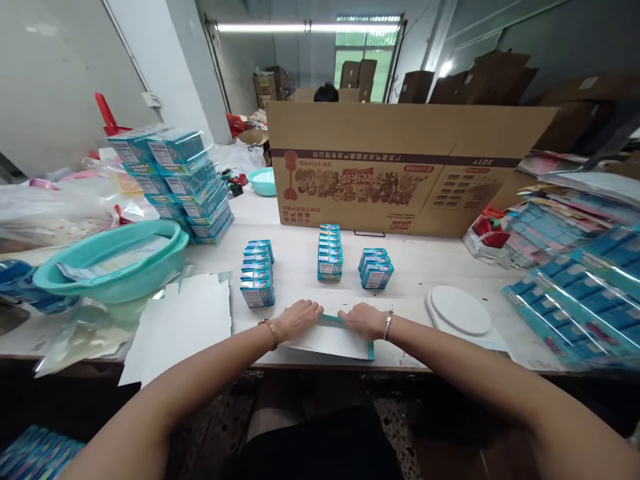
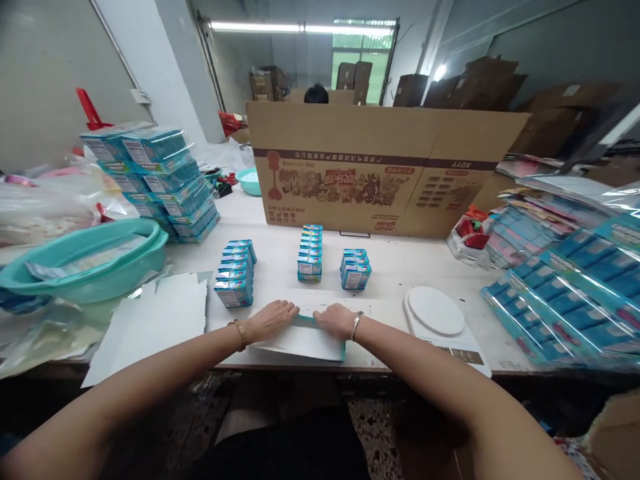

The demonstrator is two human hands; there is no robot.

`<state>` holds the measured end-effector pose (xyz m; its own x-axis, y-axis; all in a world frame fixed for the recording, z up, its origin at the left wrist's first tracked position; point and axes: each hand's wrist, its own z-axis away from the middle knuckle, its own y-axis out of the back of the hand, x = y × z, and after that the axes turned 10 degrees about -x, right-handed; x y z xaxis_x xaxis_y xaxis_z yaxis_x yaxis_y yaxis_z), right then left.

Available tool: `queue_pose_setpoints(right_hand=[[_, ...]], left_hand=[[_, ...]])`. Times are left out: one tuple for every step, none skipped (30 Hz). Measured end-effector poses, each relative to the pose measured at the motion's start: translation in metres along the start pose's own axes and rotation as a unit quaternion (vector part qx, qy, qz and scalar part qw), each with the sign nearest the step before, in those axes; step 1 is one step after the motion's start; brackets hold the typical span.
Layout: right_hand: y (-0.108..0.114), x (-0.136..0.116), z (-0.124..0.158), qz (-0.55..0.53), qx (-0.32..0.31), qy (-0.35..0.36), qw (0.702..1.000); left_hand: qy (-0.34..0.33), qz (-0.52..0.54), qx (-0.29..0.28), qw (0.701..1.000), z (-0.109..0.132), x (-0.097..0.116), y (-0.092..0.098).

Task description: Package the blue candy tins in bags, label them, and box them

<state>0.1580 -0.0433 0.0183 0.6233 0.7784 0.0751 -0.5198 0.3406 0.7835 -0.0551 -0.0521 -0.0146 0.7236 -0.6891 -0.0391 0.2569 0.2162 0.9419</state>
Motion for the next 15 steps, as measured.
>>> queue_pose_setpoints(right_hand=[[-0.003,-0.001,0.005,-0.017,-0.003,-0.006,1.000],[-0.005,-0.003,0.009,-0.036,-0.008,-0.014,0.999],[-0.008,-0.006,0.013,-0.057,-0.013,-0.024,0.998],[-0.010,-0.008,0.014,-0.078,-0.015,-0.035,0.996],[-0.012,-0.011,0.014,-0.098,-0.011,-0.049,0.994],[-0.014,-0.013,0.013,-0.118,-0.001,-0.066,0.991],[-0.016,-0.015,0.011,-0.137,0.014,-0.083,0.987],[-0.019,-0.017,0.010,-0.157,0.031,-0.102,0.982],[-0.021,-0.018,0.008,-0.178,0.046,-0.121,0.976],[-0.024,-0.019,0.007,-0.198,0.056,-0.137,0.969],[-0.028,-0.020,0.007,-0.214,0.061,-0.150,0.963],[-0.031,-0.021,0.008,-0.236,0.065,-0.166,0.955],[-0.034,-0.023,0.009,-0.266,0.073,-0.184,0.943],[-0.036,-0.026,0.009,-0.305,0.085,-0.201,0.927],[-0.038,-0.029,0.010,-0.351,0.099,-0.214,0.906]], left_hand=[[-0.006,0.005,0.004,1.000,-0.002,0.000,0.002],[-0.015,0.013,0.007,1.000,-0.005,0.000,0.004],[-0.029,0.023,0.010,0.999,-0.009,0.002,0.006],[-0.045,0.036,0.012,0.998,-0.015,0.005,0.009],[-0.062,0.050,0.016,0.997,-0.021,0.007,0.012],[-0.075,0.066,0.022,0.995,-0.028,0.009,0.017],[-0.081,0.084,0.031,0.993,-0.034,0.010,0.022],[-0.079,0.103,0.044,0.991,-0.038,0.010,0.028],[-0.070,0.122,0.062,0.988,-0.041,0.008,0.033],[-0.055,0.133,0.080,0.986,-0.041,0.006,0.037],[-0.028,0.158,0.109,0.981,-0.039,0.004,0.039],[0.010,0.208,0.153,0.966,-0.035,0.003,0.038],[0.057,0.285,0.207,0.934,-0.030,0.003,0.035],[0.111,0.383,0.263,0.879,-0.024,0.006,0.028],[0.163,0.490,0.310,0.798,-0.019,0.010,0.019]])
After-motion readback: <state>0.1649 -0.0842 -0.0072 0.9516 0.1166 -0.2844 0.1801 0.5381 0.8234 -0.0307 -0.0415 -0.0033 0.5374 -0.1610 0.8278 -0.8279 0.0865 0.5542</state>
